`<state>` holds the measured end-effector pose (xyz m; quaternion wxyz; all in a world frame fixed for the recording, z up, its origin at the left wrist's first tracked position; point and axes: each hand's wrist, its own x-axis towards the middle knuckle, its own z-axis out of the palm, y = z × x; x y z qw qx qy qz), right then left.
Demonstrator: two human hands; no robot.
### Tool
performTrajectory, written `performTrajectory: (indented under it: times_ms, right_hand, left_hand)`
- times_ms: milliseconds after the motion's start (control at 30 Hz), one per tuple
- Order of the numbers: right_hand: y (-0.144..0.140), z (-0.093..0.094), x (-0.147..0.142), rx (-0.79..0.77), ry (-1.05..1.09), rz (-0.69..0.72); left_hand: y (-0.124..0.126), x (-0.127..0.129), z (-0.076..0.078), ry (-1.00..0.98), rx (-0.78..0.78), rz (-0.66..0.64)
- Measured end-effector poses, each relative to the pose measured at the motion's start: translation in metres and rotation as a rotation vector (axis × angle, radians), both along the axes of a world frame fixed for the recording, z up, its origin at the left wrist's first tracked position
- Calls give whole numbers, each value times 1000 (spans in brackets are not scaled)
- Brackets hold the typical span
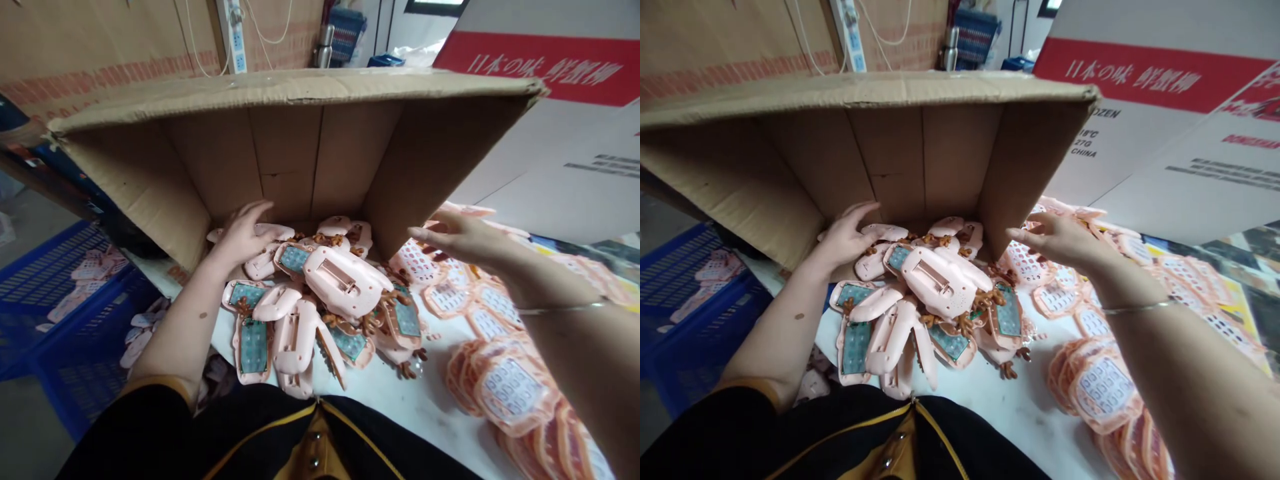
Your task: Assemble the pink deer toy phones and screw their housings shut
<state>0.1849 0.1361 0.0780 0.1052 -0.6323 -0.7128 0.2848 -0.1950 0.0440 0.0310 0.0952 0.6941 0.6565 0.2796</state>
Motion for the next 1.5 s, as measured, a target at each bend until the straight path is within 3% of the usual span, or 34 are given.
performTrajectory:
  times_ms: [67, 133, 233, 333, 533, 600, 667, 733, 800, 867, 967, 1067, 1133, 1267, 1367, 1500]
  right_hand:
    - [1, -11, -19, -145, 238, -115]
    - [4, -21, -42, -135, 309, -203]
    - [14, -32, -72, -16, 343, -247]
    - [28, -35, -83, 14, 379, -205]
    - [41, -29, -64, -146, 107, -153]
    - [39, -21, -63, -286, -103, -16]
    - [36, -13, -70, -335, -271, 231]
    - [36, -7, -85, -180, -295, 402]
    - [43, -9, -104, 90, -211, 375]
    - [54, -15, -124, 209, -148, 360]
    - [72, -27, -146, 65, -76, 359]
    - [80, -30, -153, -160, -151, 477]
    - [79, -28, -149, -206, -252, 571]
    - [66, -22, -131, -124, -364, 746]
    - [57, -17, -122, -70, -363, 812]
    - [58, -15, -133, 42, -321, 660]
  left_hand:
    - [-4, -15, -6, 190, -71, 252]
    - [-6, -22, -11, 270, -168, 377]
    - [-3, -23, -17, 222, -310, 445]
    - [8, -19, -21, 192, -378, 468]
    - [33, -16, -22, 117, -482, 191]
    - [38, -12, -23, 44, -500, 148]
    - [38, -7, -22, -16, -510, 126]
    - [35, -4, -21, -72, -527, 100]
    - [30, -1, -20, -179, -579, 49]
    - [27, 2, -21, -332, -628, -24]
    - [25, 9, -27, -448, -627, -100]
    - [26, 18, -35, -456, -515, -65]
    - [26, 24, -39, -519, -458, -71]
    - [24, 31, -41, -663, -520, -294]
    - [22, 31, -38, -595, -518, -425]
    - [20, 31, -36, -539, -513, -464]
